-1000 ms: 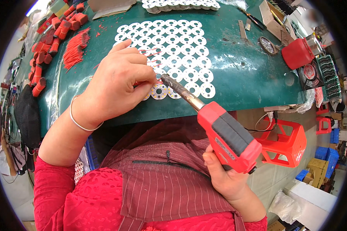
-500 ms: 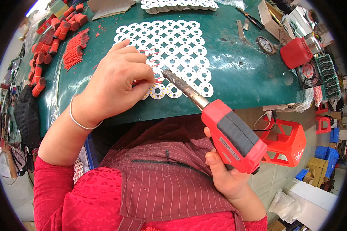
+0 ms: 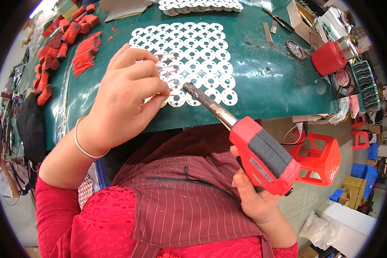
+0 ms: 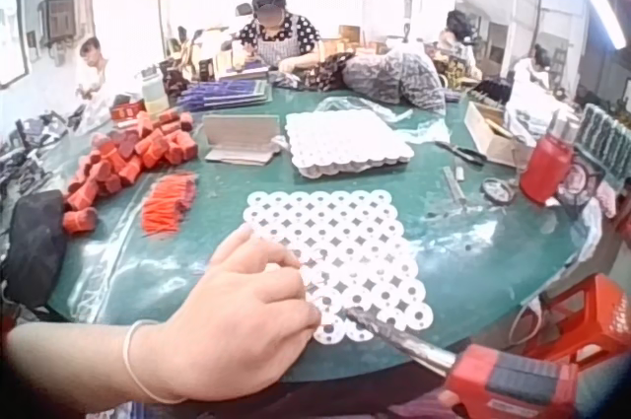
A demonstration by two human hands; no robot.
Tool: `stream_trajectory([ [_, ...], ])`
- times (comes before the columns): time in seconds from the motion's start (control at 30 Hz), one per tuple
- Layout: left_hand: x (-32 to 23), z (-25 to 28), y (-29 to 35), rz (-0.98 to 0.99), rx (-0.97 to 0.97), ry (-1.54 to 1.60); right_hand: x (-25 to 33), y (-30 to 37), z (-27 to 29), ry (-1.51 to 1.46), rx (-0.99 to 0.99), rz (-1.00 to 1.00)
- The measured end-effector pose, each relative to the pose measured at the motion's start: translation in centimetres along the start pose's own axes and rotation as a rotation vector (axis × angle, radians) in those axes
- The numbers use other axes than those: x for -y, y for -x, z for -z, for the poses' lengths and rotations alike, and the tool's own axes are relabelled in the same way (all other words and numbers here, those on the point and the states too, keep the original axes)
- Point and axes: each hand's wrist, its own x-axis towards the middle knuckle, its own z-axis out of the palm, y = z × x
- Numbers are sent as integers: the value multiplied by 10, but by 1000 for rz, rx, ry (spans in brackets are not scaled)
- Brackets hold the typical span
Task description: The person solders thin red wires onto circular LED component boards with a soldering iron gun and a spool of solder.
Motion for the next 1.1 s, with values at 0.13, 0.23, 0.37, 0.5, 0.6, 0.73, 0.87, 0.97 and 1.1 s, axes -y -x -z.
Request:
stream_trajectory([
  [0.13, -5, -3, 11, 28, -23, -83, 1, 1, -3, -30, -15, -34],
  [0.23, -2, -9, 15, 19, -29, -92, 4, 1, -4, -39, 3, -74],
  [0.37, 4, -13, 17, 2, -35, -62, 5, 3, -4, 16, 8, -79],
  [0.5, 7, -17, 18, -18, -75, -16, 4, 2, -6, 41, -1, -55],
  [0.6, 6, -17, 18, -12, -86, 9, 4, 5, -7, -3, -32, -90],
  [0.73, 7, -17, 18, -3, -92, 37, -1, 9, -1, 116, 55, -70],
  [0.87, 6, -16, 18, 1, -84, 43, 2, 9, -6, 31, -20, -93],
  [0.97, 6, -16, 19, 1, -88, 43, 7, 2, -13, 6, -25, -89],
  [1.1, 6, -15, 19, 3, -85, 44, 6, 2, -12, 34, -19, -66],
])
